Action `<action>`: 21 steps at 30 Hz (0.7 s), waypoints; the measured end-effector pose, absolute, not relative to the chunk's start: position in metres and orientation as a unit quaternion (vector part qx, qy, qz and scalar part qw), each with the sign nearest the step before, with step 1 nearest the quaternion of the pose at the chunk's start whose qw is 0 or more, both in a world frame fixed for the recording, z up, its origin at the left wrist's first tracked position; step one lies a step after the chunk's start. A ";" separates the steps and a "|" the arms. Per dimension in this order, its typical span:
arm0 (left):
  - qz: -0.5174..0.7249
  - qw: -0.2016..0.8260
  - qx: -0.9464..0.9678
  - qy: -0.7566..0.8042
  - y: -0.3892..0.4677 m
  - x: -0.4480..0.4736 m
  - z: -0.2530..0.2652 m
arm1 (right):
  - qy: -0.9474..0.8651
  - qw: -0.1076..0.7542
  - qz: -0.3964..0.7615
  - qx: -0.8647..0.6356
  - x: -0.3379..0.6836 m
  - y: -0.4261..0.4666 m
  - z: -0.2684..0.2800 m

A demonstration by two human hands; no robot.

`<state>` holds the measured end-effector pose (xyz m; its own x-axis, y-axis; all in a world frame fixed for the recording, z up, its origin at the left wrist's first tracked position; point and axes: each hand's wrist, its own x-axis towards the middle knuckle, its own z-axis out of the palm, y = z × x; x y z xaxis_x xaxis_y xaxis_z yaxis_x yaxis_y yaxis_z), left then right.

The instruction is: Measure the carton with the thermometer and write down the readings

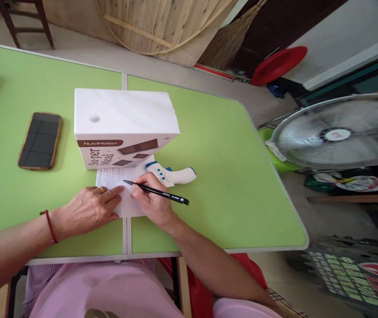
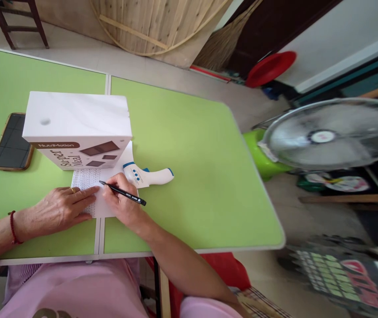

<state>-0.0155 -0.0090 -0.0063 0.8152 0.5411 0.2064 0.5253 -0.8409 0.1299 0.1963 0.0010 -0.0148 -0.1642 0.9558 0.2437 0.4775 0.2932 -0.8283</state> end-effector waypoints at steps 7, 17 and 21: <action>0.110 0.039 0.953 0.281 -0.009 -0.015 -0.004 | -0.706 0.398 0.293 -0.508 0.195 0.002 -0.014; 0.110 0.023 0.953 0.281 -0.009 -0.015 -0.005 | -0.701 0.391 0.299 -0.517 0.195 0.002 -0.014; 0.109 0.009 0.954 0.281 -0.009 -0.014 -0.004 | -0.703 0.398 0.297 -0.509 0.195 0.002 -0.015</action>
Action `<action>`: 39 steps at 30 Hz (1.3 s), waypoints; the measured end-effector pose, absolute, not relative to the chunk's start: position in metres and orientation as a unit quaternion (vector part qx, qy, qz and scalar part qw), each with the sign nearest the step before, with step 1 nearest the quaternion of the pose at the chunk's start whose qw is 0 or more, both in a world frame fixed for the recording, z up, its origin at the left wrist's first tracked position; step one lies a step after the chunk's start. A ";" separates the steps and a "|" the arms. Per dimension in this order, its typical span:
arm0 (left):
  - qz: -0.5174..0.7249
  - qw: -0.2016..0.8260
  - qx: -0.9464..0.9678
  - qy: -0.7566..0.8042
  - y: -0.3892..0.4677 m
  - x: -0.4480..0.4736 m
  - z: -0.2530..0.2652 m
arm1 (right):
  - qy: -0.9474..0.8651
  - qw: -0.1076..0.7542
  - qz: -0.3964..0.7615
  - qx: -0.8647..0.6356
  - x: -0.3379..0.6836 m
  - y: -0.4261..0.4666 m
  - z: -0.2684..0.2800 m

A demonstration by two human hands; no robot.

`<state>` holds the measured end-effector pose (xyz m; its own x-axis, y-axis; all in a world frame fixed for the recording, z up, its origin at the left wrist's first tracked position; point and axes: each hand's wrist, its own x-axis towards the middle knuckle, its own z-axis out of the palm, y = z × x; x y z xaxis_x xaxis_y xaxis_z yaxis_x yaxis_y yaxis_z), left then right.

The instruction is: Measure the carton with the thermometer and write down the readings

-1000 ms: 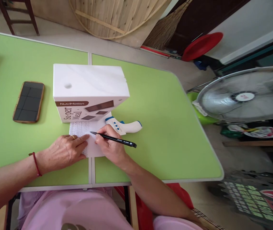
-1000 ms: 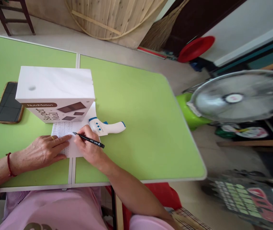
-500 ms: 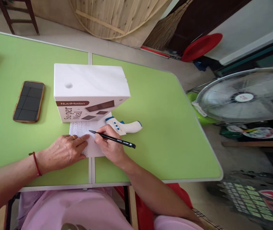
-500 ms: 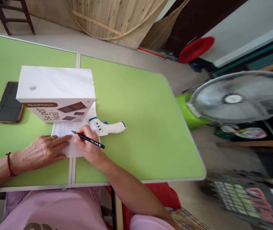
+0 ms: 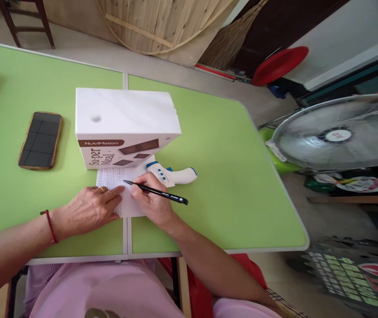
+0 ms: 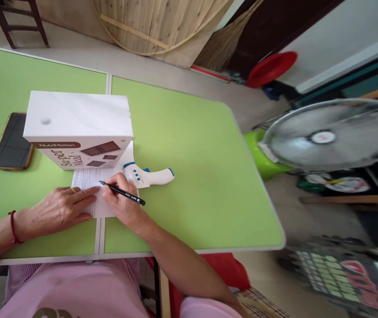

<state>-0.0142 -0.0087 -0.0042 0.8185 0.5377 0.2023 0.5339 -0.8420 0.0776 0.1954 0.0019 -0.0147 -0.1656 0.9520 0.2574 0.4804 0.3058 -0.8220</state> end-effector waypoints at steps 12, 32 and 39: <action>0.106 0.002 0.954 0.282 -0.007 -0.015 -0.005 | -0.846 0.324 -0.024 -0.424 0.214 -0.005 0.011; 0.483 0.250 0.698 0.466 0.048 -0.041 -0.019 | -0.845 0.154 -0.127 -0.497 0.222 0.004 0.007; 0.508 0.311 0.641 0.485 0.045 -0.040 -0.012 | -0.849 0.137 -0.043 -0.508 0.273 0.023 0.006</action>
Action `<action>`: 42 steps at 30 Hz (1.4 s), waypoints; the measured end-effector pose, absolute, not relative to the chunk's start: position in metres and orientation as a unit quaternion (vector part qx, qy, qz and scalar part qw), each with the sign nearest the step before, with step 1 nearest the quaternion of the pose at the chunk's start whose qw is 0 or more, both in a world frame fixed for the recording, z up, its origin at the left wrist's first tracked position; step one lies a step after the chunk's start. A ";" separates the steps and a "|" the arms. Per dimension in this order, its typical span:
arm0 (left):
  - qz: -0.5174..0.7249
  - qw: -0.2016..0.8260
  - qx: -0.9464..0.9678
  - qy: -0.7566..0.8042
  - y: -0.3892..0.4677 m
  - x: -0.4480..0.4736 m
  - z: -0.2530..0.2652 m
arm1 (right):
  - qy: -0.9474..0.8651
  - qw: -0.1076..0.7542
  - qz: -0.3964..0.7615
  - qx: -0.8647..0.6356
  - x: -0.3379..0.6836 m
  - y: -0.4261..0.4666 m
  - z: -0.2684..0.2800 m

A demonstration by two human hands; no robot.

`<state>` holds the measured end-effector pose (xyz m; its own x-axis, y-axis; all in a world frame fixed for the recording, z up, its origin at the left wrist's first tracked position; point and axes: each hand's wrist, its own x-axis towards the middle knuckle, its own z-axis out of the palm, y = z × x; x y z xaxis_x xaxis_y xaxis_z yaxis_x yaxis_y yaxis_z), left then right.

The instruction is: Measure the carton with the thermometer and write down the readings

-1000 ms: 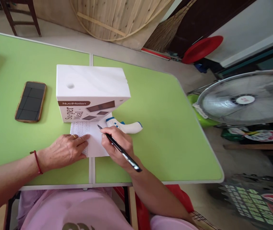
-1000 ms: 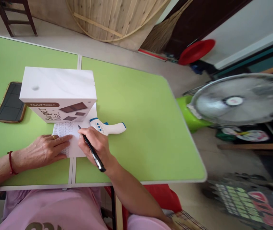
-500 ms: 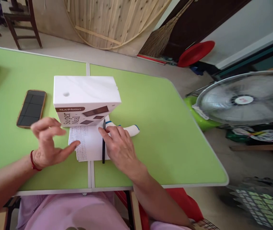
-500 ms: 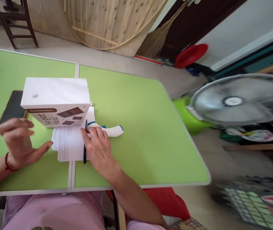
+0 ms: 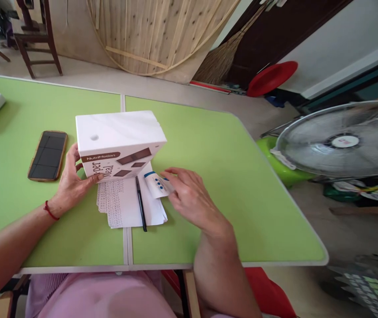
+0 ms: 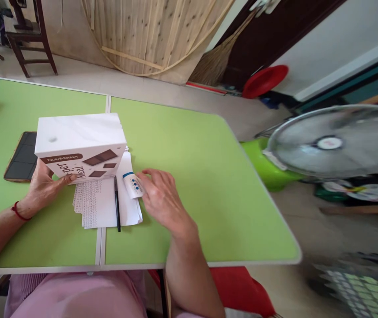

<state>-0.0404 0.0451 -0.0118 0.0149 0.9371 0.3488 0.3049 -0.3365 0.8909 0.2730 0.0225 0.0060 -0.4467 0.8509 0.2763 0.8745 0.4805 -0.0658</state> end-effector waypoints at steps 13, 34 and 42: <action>0.458 0.344 0.635 0.518 0.032 -0.040 0.000 | -0.783 0.093 0.142 -0.598 0.280 0.029 0.018; 0.423 0.421 0.683 0.421 0.038 -0.042 0.012 | -0.542 0.317 0.631 -0.456 0.198 -0.012 0.026; 0.417 0.448 0.673 0.414 0.040 -0.043 0.011 | -0.516 0.324 0.640 -0.468 0.189 -0.010 0.019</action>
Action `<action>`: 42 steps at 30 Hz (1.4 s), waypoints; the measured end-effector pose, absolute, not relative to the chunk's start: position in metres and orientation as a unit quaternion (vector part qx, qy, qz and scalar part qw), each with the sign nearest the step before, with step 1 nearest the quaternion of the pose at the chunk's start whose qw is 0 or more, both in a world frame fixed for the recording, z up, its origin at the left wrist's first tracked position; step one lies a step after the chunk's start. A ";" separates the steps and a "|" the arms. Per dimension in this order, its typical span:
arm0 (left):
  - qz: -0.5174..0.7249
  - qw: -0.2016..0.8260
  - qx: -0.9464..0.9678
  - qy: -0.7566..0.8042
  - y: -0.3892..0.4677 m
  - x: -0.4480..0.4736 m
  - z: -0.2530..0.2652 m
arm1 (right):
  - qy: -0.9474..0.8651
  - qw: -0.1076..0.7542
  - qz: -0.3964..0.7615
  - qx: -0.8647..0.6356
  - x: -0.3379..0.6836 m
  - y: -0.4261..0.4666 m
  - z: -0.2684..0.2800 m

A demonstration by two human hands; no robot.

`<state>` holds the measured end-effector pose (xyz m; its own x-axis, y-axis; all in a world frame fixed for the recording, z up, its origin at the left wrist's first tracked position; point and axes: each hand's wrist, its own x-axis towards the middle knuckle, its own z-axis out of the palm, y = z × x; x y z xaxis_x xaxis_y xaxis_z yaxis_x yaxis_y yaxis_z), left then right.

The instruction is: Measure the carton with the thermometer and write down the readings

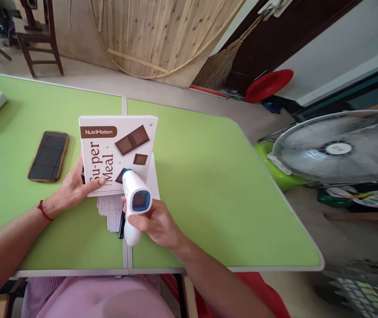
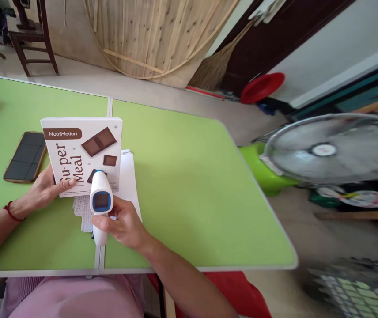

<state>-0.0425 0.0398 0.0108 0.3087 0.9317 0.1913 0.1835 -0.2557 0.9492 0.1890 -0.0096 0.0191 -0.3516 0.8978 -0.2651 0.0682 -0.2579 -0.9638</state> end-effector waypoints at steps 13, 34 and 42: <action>0.415 0.419 0.691 0.418 0.041 -0.042 0.012 | -0.524 0.336 0.625 -0.471 0.191 -0.009 0.013; 0.403 0.402 0.691 0.446 0.042 -0.043 0.011 | -0.556 0.318 0.619 -0.456 0.194 -0.009 0.021; 0.397 0.406 0.680 0.463 0.042 -0.043 0.011 | -0.570 0.322 0.606 -0.451 0.194 -0.008 0.024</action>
<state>-0.0427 0.0421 0.0114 0.2544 0.9531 0.1638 0.3072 -0.2402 0.9208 0.1935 -0.0080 0.0243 -0.3848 0.9055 -0.1791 0.1239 -0.1416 -0.9821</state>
